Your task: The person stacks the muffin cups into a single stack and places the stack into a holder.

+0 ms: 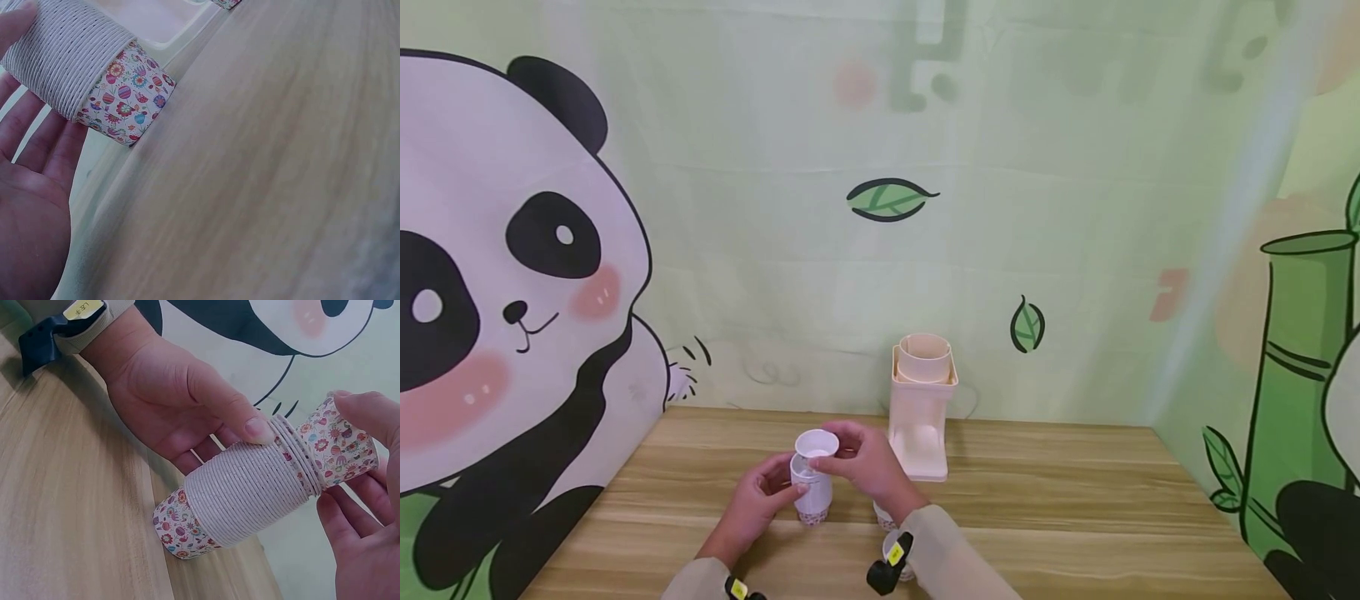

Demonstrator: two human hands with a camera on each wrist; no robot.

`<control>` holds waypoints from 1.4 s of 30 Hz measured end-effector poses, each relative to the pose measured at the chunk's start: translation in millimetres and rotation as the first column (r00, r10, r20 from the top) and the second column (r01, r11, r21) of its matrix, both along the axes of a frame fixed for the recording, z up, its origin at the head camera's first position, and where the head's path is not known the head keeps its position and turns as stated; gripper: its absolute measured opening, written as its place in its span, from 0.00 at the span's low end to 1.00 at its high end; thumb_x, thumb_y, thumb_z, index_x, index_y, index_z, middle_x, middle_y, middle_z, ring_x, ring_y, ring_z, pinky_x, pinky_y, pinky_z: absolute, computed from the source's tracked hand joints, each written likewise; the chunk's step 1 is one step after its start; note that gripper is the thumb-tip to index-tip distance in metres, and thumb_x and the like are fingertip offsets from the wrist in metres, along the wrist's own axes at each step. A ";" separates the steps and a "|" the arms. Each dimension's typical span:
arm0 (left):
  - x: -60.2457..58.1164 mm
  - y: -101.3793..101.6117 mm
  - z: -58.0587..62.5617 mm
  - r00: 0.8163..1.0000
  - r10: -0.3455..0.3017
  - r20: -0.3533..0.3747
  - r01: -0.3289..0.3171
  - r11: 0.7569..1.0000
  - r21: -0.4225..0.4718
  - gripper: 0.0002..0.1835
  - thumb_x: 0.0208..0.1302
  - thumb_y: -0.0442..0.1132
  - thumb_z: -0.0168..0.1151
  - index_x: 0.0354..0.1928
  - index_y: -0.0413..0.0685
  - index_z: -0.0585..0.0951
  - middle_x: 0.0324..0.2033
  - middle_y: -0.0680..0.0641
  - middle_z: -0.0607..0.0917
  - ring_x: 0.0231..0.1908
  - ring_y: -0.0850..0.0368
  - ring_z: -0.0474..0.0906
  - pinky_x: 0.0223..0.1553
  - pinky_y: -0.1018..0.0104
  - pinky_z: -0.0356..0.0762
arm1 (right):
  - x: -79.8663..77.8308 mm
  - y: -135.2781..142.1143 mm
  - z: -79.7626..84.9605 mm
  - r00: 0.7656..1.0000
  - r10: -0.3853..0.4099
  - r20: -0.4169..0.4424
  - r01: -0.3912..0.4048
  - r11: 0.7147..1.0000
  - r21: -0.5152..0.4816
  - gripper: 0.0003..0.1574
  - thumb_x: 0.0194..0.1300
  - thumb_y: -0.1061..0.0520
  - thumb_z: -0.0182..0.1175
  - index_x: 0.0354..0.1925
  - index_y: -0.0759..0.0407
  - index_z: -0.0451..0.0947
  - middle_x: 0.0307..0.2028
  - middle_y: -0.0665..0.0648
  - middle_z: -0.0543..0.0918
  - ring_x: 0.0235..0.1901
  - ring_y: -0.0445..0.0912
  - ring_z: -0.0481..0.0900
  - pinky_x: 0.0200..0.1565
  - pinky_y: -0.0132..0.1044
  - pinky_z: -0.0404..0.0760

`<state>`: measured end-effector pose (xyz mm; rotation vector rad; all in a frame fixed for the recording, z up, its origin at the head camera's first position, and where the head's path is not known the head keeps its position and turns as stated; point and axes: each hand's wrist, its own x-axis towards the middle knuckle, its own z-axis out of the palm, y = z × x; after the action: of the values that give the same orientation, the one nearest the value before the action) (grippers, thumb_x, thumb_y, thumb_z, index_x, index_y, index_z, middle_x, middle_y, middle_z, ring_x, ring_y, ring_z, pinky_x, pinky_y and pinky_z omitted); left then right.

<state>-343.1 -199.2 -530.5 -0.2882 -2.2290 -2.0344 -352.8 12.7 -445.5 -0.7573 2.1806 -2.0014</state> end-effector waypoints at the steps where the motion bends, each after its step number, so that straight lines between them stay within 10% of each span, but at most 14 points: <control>1: 0.0 0.0 0.1 1.000 0.003 0.001 -0.003 1.000 -0.003 0.28 0.62 0.34 0.73 0.64 0.40 0.78 0.57 0.40 0.86 0.52 0.61 0.83 0.53 0.72 0.80 | 0.1 -0.5 0.1 1.000 -0.001 -0.003 0.001 1.000 0.005 0.30 0.61 0.62 0.74 0.60 0.65 0.79 0.55 0.65 0.86 0.52 0.54 0.87 0.52 0.36 0.86; 42: 3.0 -0.5 3.0 1.000 -0.021 0.001 0.021 1.000 0.012 0.28 0.62 0.34 0.73 0.64 0.37 0.77 0.58 0.35 0.84 0.51 0.62 0.83 0.53 0.71 0.79 | -11.3 2.8 -10.3 0.993 0.109 0.040 -0.113 0.987 0.115 0.31 0.61 0.61 0.73 0.62 0.64 0.79 0.55 0.64 0.86 0.54 0.55 0.85 0.54 0.38 0.84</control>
<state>-340.1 -199.6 -527.5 -0.3105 -2.2224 -2.0585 -364.1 15.5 -455.8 -0.8034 2.1635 -1.8041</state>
